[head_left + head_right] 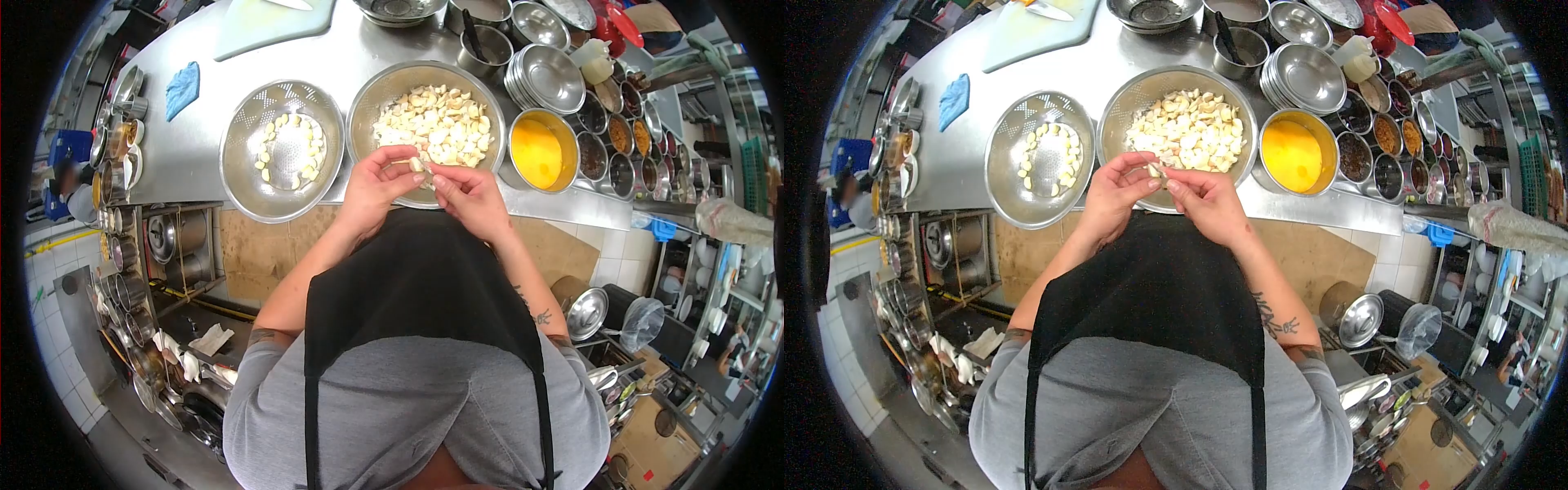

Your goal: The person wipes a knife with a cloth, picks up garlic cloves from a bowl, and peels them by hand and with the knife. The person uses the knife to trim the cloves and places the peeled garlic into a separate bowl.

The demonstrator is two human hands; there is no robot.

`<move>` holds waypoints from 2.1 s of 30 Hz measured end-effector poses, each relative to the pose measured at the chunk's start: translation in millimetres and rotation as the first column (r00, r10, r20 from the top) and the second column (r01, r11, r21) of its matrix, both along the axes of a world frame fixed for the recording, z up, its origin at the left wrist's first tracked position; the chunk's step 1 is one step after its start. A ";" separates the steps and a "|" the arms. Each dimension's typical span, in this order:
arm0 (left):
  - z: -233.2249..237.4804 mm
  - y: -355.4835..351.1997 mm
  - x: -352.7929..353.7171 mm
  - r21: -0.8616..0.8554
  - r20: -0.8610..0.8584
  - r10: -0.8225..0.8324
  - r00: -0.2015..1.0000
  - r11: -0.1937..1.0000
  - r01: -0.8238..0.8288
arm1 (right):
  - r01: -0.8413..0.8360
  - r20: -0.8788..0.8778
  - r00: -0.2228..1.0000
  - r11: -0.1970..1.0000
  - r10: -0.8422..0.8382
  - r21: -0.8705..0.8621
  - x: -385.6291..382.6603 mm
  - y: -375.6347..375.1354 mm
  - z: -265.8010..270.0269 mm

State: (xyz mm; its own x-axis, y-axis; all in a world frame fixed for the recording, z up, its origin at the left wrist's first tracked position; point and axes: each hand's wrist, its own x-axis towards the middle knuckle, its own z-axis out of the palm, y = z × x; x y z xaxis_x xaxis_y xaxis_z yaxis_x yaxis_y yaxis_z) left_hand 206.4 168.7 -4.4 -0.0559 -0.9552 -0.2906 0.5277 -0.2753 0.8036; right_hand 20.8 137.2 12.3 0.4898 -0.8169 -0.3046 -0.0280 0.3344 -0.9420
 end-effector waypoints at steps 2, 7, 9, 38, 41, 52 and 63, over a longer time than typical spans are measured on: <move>-5.9 -0.2 1.4 0.005 0.024 -0.004 1.000 1.000 0.004 | -0.055 -0.019 0.998 0.998 0.055 0.008 -0.2 -0.1 9.7; -1.6 -1.1 0.8 -0.025 -0.003 -0.020 1.000 0.999 0.020 | 0.056 -0.001 0.998 0.991 -0.056 -0.119 4.3 2.5 -1.7; -4.8 -0.4 2.5 -0.031 -0.012 -0.034 0.999 0.999 0.034 | 0.089 -0.032 0.995 0.985 -0.094 -0.151 5.5 3.1 -0.2; -11.5 0.9 5.2 0.119 -0.243 0.047 0.969 0.993 -0.018 | 0.074 -0.302 0.935 0.934 -0.187 -0.350 -0.2 -1.2 3.8; -8.2 -0.1 3.0 0.142 -0.250 0.069 0.966 0.989 -0.034 | 0.026 -0.188 0.976 0.916 -0.110 -0.399 2.0 3.2 3.2; -10.5 -2.2 -2.1 0.113 -0.297 0.021 0.955 0.994 0.013 | -0.011 -0.183 0.978 0.856 -0.098 -0.517 5.2 3.6 -3.2; -8.8 0.6 -2.2 0.040 -0.172 -0.041 0.984 0.998 0.048 | 0.014 -0.235 0.961 0.875 -0.145 -0.483 -0.6 -0.1 3.4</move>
State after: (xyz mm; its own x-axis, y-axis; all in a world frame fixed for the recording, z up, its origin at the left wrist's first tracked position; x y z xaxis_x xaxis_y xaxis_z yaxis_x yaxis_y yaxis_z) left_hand 204.2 169.3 -13.2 -0.1506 -0.9372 -0.3145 0.6428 -0.3346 0.6891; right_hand 20.2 137.1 15.8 0.3752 -0.9266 0.0230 -0.2821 -0.1378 -0.9494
